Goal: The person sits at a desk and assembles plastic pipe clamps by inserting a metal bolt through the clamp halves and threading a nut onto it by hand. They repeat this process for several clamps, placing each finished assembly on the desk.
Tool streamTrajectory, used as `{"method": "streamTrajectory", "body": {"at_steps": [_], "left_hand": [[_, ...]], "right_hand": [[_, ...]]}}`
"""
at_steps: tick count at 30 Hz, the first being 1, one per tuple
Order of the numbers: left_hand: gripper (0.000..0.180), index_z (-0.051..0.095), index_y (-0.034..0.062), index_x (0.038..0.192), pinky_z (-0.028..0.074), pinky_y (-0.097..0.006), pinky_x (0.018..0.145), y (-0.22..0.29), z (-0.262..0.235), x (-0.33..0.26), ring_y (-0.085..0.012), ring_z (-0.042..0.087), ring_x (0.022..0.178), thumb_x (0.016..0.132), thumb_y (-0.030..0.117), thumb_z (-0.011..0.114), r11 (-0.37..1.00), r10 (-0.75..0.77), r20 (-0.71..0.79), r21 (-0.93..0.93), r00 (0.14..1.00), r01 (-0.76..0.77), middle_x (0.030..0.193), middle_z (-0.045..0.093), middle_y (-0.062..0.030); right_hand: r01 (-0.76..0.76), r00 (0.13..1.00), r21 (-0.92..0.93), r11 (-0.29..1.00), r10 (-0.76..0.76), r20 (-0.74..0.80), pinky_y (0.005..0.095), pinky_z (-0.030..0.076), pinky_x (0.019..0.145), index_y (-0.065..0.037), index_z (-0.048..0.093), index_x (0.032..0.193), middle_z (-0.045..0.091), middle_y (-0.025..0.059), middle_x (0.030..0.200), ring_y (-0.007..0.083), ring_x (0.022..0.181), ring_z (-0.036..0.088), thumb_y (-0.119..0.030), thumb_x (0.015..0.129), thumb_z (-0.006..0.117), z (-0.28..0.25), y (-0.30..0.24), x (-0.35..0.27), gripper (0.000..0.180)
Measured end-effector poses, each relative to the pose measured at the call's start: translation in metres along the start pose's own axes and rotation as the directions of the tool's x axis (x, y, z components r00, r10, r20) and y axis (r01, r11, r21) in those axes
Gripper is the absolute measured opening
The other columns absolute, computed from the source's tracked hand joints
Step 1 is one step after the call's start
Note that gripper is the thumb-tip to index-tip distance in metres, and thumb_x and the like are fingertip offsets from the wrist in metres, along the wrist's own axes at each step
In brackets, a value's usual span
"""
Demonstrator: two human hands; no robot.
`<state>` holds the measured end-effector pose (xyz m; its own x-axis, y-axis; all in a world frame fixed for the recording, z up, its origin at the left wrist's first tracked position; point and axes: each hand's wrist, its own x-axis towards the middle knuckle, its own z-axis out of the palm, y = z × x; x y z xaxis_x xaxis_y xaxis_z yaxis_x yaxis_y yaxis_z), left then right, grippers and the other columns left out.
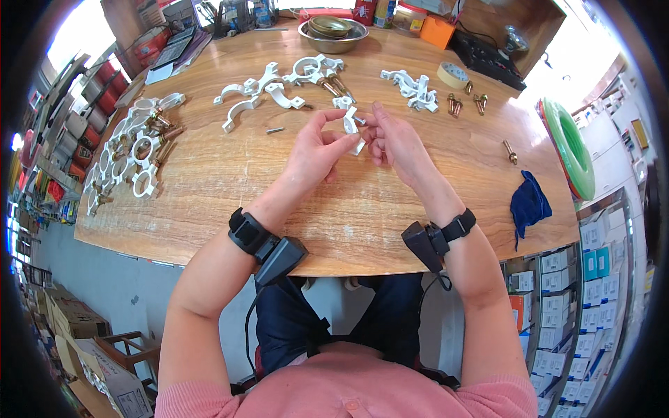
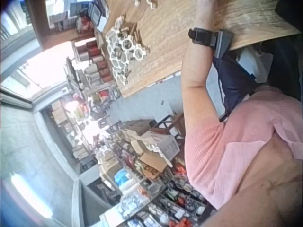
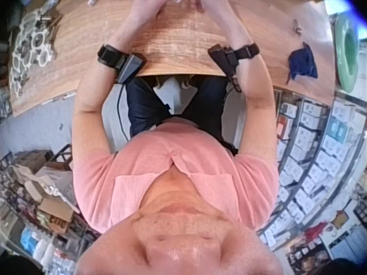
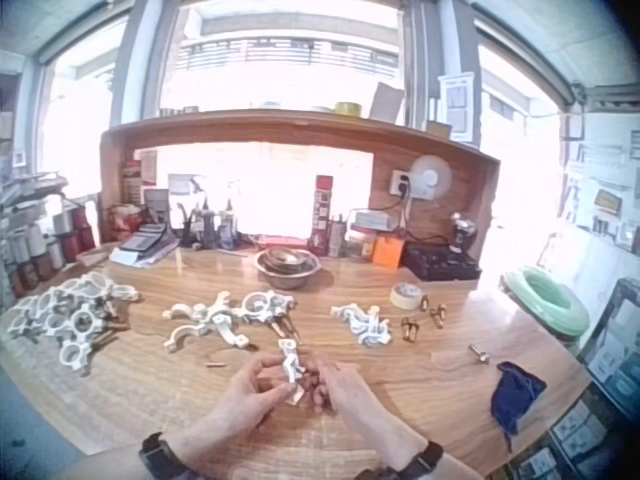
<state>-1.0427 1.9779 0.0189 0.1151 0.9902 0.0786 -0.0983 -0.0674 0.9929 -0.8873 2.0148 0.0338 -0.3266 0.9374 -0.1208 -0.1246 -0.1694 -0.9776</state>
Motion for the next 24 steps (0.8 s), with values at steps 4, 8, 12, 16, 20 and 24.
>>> {"method": "streamTrajectory", "body": {"at_steps": [4,8,12,16,20,24], "left_hand": [[0.045,0.038,0.001,0.115,0.031,-0.018,0.032,-0.002,0.0,0.002,-0.0048,0.043,0.041,0.078,0.016,0.06,1.0,0.02,0.004,0.023,1.0,-0.02,0.07,0.058,-0.0049],[0.045,0.038,0.001,0.115,0.031,-0.018,0.032,-0.002,0.0,0.002,-0.005,0.043,0.041,0.078,0.016,0.06,1.0,0.023,-0.004,0.015,1.0,-0.023,0.07,0.058,-0.0048],[0.045,0.039,0.0011,0.115,0.03,-0.018,0.031,-0.003,0.001,0.002,-0.005,0.042,0.04,0.078,0.016,0.06,1.0,0.021,-0.014,0.013,1.0,-0.021,0.068,0.057,-0.004],[0.045,0.039,0.0016,0.114,0.029,-0.018,0.031,-0.002,0.0,0.002,-0.0048,0.041,0.038,0.078,0.016,0.061,0.999,0.027,-0.002,0.032,1.0,-0.027,0.065,0.056,-0.0026],[0.044,0.04,0.0027,0.114,0.029,-0.018,0.031,-0.004,0.0,0.002,-0.0045,0.04,0.037,0.078,0.016,0.061,0.999,0.028,-0.002,0.038,1.0,-0.028,0.064,0.056,-0.0022],[0.043,0.04,0.0036,0.114,0.03,-0.018,0.031,0.001,0.004,0.001,-0.004,0.04,0.039,0.078,0.015,0.06,1.0,0.002,0.01,0.024,1.0,-0.002,0.064,0.056,-0.0021]], "right_hand": [[-0.016,0.999,-0.152,0.988,0.023,0.044,0.02,0.034,0.04,-0.003,0.056,0.085,0.049,-0.0007,0.062,0.0058,0.047,0.043,-0.034,0.084,0.052,-0.003,0.005,0.004,0.031],[0.091,0.996,-0.207,0.974,-0.092,0.008,0.0194,0.033,0.042,-0.004,0.055,0.083,0.047,-0.0017,0.062,0.006,0.049,0.041,-0.035,0.086,0.048,0.001,0.006,0.002,0.032],[-0.08,0.994,0.069,0.994,0.074,0.074,0.0189,0.034,0.041,-0.004,0.057,0.083,0.05,-0.0016,0.064,0.0051,0.047,0.043,-0.028,0.082,0.056,-0.002,0.005,0.001,0.024],[-0.035,0.999,-0.027,0.999,0.036,0.025,0.0185,0.035,0.042,-0.002,0.057,0.085,0.051,-0.0011,0.064,0.0053,0.048,0.044,-0.021,0.079,0.061,-0.001,0.008,0.005,0.02],[0.176,0.982,-0.24,0.955,-0.187,-0.022,0.0175,0.039,0.047,-0.001,0.056,0.085,0.054,0.0006,0.065,0.0047,0.054,0.049,-0.015,0.079,0.061,-0.001,0.01,0.005,0.017],[0.351,0.913,-0.446,0.823,-0.407,-0.034,0.0212,0.044,0.05,0.002,0.056,0.085,0.059,0.0045,0.069,0.0077,0.058,0.054,-0.01,0.074,0.065,-0.007,0.017,0.012,0.019]]}}
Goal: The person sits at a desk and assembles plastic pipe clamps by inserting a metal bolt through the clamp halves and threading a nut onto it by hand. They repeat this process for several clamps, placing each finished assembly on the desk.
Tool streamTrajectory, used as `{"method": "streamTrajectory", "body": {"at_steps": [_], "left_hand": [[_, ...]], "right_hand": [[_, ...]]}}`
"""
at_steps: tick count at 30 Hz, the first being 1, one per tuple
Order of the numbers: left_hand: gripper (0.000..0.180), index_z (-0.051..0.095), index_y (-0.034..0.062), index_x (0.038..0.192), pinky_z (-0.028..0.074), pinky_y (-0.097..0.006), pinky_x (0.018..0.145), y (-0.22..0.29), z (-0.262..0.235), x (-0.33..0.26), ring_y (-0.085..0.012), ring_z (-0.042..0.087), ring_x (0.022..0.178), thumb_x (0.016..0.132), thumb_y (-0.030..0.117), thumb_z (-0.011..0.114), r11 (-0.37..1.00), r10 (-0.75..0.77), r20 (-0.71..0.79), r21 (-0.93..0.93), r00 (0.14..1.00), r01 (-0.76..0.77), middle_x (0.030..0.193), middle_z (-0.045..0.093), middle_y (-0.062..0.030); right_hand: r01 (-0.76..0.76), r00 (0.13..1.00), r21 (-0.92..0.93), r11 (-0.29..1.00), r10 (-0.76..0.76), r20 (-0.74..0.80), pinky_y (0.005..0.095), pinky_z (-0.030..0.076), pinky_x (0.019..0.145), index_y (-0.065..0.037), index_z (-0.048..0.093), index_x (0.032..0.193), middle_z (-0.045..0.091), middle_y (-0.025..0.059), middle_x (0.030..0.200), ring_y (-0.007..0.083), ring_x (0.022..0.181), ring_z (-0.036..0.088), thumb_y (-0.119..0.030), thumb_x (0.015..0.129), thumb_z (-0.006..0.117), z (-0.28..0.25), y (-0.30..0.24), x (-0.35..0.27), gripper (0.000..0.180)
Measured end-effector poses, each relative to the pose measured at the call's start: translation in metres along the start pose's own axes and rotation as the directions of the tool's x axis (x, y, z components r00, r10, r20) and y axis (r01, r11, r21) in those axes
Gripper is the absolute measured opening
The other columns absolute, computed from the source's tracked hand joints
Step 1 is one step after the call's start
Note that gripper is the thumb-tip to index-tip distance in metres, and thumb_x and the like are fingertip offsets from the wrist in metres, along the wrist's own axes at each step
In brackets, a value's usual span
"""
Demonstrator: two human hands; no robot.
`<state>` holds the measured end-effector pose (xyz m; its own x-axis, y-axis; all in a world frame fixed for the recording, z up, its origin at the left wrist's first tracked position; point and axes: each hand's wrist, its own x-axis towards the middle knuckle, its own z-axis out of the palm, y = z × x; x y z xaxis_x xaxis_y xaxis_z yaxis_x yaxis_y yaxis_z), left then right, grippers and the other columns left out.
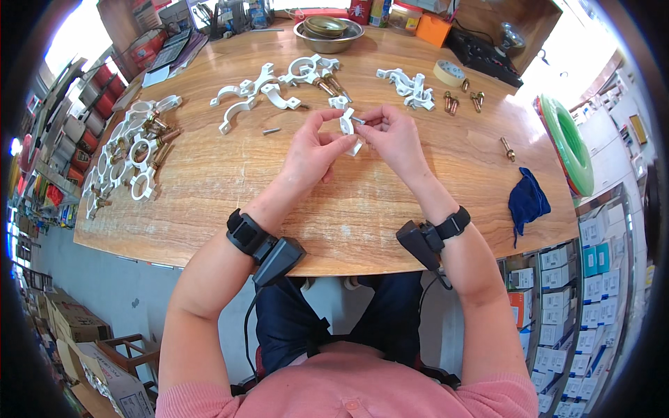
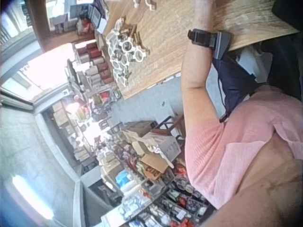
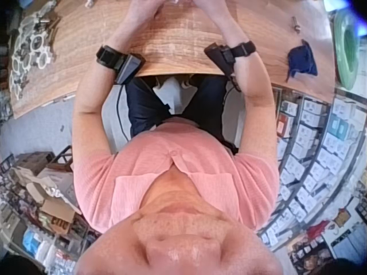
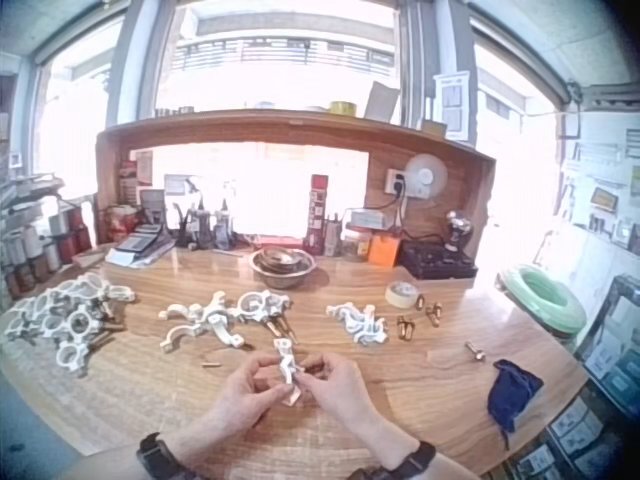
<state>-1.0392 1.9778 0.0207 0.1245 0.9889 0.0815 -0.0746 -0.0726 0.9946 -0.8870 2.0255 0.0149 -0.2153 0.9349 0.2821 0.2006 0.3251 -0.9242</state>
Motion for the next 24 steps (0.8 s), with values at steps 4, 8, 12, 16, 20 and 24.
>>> {"method": "streamTrajectory", "body": {"at_steps": [4,8,12,16,20,24], "left_hand": [[0.044,0.039,0.0039,0.116,0.029,-0.017,0.031,-0.001,-0.002,-0.001,-0.0033,0.041,0.042,0.078,0.014,0.06,0.998,-0.028,0.005,-0.058,1.0,0.028,0.068,0.057,-0.0023],[0.046,0.038,0.0044,0.117,0.031,-0.018,0.033,-0.003,-0.005,0.0,-0.0037,0.042,0.044,0.077,0.013,0.06,0.993,-0.048,0.017,-0.107,0.999,0.05,0.072,0.057,-0.0023],[0.044,0.038,0.0047,0.116,0.037,-0.02,0.04,0.001,-0.01,0.0,-0.0052,0.044,0.048,0.078,0.014,0.058,0.942,-0.139,0.017,-0.306,0.99,0.138,0.075,0.057,-0.003],[0.037,0.04,0.0039,0.114,0.043,-0.023,0.06,0.009,-0.007,0.001,-0.0105,0.053,0.066,0.08,0.015,0.051,0.837,-0.177,0.05,-0.518,0.983,0.177,0.081,0.058,-0.0049],[0.031,0.043,0.0015,0.108,0.043,-0.025,0.071,0.01,-0.007,0.0,-0.0156,0.056,0.08,0.081,0.016,0.046,0.783,-0.187,0.127,-0.579,0.974,0.226,0.084,0.058,-0.0065],[0.027,0.046,0.0061,0.106,0.042,-0.032,0.077,0.002,-0.012,0.002,-0.0182,0.054,0.071,0.082,0.019,0.045,0.803,-0.2,0.159,-0.539,0.967,0.254,0.082,0.057,-0.0087]], "right_hand": [[0.011,0.999,0.052,0.999,-0.013,0.034,0.0211,0.046,0.051,0.004,0.056,0.085,0.06,0.0067,0.072,0.0103,0.059,0.057,-0.009,0.073,0.065,-0.001,-0.008,-0.002,0.019],[-0.188,0.979,0.356,0.915,0.145,0.145,0.0205,0.047,0.051,0.004,0.058,0.082,0.061,0.0075,0.072,0.0114,0.06,0.058,-0.01,0.074,0.063,-0.005,-0.012,-0.002,0.017],[-0.147,0.987,-0.069,0.987,0.141,-0.081,0.0257,0.049,0.056,0.002,0.061,0.082,0.063,0.0106,0.076,0.0165,0.066,0.061,-0.014,0.072,0.064,-0.036,-0.019,0.009,0.019],[-0.206,0.978,-0.704,0.68,0.175,-0.117,0.035,0.048,0.07,-0.005,0.063,0.085,0.063,0.0136,0.083,0.0262,0.079,0.06,-0.02,0.068,0.065,-0.067,0.022,0.024,0.023],[-0.21,0.97,-0.741,0.637,0.231,-0.077,0.0377,0.046,0.074,-0.007,0.064,0.084,0.062,0.0142,0.085,0.0295,0.083,0.059,-0.022,0.067,0.064,-0.071,0.035,0.024,0.023],[-0.178,0.981,-0.778,0.602,0.175,-0.09,0.0358,0.047,0.072,-0.007,0.064,0.086,0.062,0.0149,0.088,0.0274,0.084,0.059,-0.021,0.067,0.065,-0.065,0.017,0.018,0.024]]}}
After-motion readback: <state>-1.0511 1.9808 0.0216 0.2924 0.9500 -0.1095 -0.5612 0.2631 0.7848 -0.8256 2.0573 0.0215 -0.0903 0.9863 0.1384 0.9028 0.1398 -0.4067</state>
